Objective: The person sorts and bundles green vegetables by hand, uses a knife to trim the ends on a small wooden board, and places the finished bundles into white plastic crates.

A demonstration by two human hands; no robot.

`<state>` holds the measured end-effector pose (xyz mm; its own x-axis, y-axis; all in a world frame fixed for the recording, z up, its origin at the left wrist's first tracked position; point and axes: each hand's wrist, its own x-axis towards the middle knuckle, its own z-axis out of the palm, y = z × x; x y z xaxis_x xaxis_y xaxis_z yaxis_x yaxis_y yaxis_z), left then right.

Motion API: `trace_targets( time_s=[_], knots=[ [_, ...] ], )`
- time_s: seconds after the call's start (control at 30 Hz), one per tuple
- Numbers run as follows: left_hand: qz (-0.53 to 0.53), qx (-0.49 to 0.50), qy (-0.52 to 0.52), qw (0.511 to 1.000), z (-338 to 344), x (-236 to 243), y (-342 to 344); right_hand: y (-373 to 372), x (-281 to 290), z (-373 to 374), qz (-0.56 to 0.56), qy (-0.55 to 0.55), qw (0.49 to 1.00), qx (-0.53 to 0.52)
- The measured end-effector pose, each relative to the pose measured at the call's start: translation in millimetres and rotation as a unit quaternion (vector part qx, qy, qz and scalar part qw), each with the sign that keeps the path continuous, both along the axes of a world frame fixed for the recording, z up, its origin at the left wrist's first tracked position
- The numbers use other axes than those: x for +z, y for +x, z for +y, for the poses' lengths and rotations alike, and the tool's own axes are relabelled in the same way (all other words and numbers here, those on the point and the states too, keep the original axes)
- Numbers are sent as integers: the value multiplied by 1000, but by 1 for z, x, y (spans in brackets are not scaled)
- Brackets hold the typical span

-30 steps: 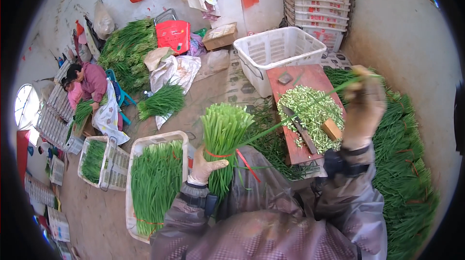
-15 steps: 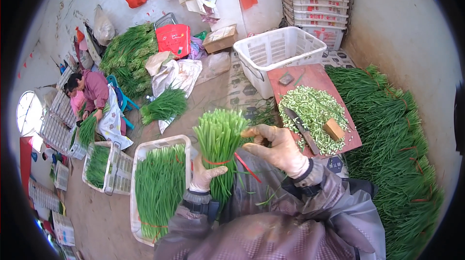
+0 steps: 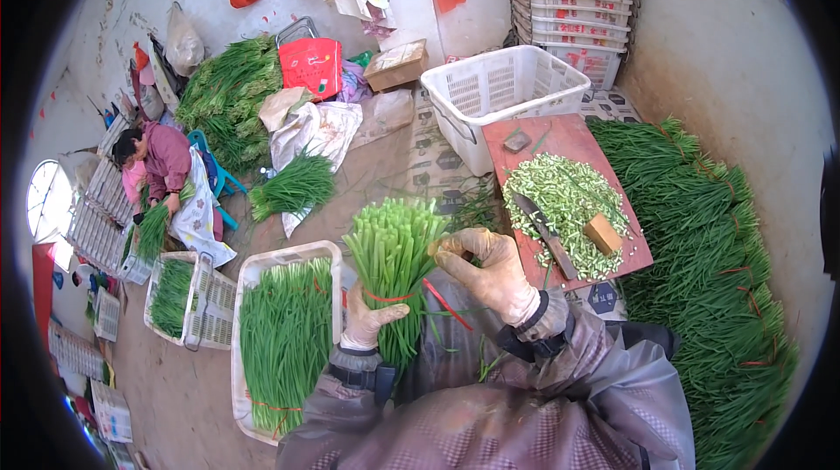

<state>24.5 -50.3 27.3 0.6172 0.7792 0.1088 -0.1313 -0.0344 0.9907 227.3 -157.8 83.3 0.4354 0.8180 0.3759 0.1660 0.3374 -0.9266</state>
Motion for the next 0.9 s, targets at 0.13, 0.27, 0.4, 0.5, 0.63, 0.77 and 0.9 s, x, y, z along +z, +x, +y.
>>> trace_targets(
  time_s=[0.13,0.27,0.4,0.5,0.63,0.77,0.9],
  knots=[
    [-17,-6,28,999,1,0,3,-3,-2,-4,12,-7,1000,0],
    [1,-16,7,1000,2,1,3,7,1,-7,62,10,998,6],
    [32,14,1,999,9,-13,-10,47,51,-23,145,87,983,-65],
    [23,17,14,999,8,-10,-12,119,69,-47,67,248,948,-187],
    [16,16,13,1000,7,-13,-14,193,69,-98,108,380,895,-206],
    [-14,8,1,1000,9,-14,-18,210,55,-123,28,355,859,-368],
    [16,34,-44,998,8,-13,-18,192,59,-144,4,30,995,-95]
  ],
)
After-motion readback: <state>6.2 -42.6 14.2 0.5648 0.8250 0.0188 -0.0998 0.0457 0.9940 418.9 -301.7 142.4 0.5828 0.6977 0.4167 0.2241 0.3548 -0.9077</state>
